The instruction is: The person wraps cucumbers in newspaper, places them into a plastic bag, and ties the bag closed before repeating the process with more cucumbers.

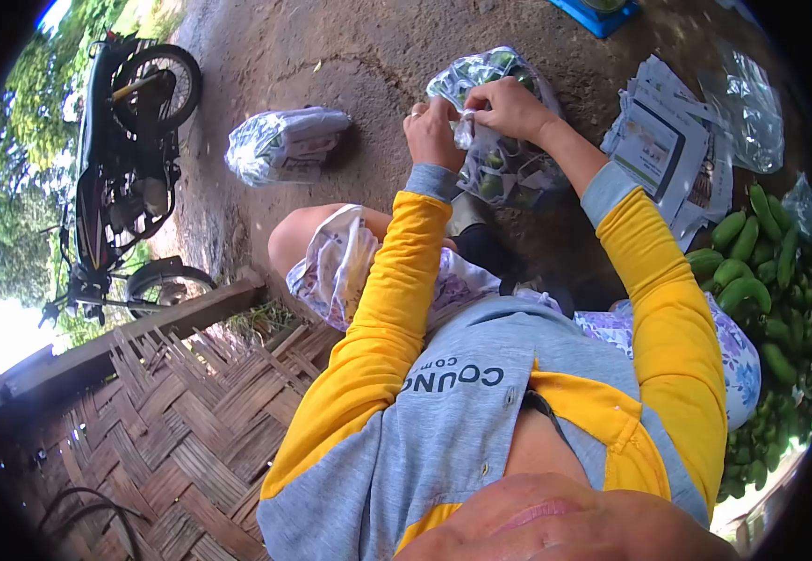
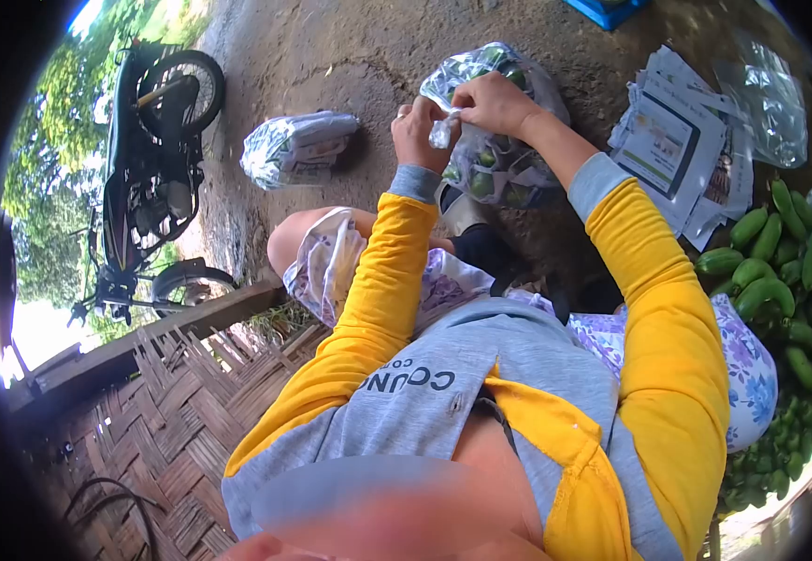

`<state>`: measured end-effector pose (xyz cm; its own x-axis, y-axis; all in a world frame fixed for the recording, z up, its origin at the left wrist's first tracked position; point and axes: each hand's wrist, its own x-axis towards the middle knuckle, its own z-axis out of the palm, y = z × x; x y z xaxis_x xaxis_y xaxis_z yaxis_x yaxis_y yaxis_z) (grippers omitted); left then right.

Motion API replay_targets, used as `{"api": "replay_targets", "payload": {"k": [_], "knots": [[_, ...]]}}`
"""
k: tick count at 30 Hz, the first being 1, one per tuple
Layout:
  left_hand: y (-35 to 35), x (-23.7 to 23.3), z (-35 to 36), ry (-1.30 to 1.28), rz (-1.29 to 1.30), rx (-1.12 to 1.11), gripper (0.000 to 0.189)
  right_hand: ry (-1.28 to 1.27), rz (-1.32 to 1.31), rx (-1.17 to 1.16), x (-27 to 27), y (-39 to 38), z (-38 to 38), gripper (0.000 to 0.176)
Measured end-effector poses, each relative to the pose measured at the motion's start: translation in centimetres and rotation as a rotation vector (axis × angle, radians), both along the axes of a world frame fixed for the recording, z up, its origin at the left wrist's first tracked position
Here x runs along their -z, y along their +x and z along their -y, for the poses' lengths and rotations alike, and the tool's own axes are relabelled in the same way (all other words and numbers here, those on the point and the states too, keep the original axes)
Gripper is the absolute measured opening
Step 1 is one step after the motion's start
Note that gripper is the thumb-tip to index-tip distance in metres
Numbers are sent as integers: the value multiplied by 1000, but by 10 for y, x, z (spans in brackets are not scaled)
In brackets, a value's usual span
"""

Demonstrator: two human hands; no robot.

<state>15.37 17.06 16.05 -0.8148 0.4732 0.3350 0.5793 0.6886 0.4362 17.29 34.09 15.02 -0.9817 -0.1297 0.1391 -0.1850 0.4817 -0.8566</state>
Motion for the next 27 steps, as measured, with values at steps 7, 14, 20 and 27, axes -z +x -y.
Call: {"api": "replay_targets", "payload": {"k": [7, 14, 20, 27], "knots": [[-14, 26, -14, -96, -26, -154, 18, 169, 27, 23, 0, -1, 0, 18], [3, 35, -16, 129, 0, -179, 13, 188, 87, -144, -17, -22, -9, 24], [-3, 16, 4, 54, 129, 91, 19, 606, 151, -354, -38, -43, -1, 17], [34, -5, -6, -410, 99, 86, 8, 765, -41, -221, -24, -35, 11, 11]]}}
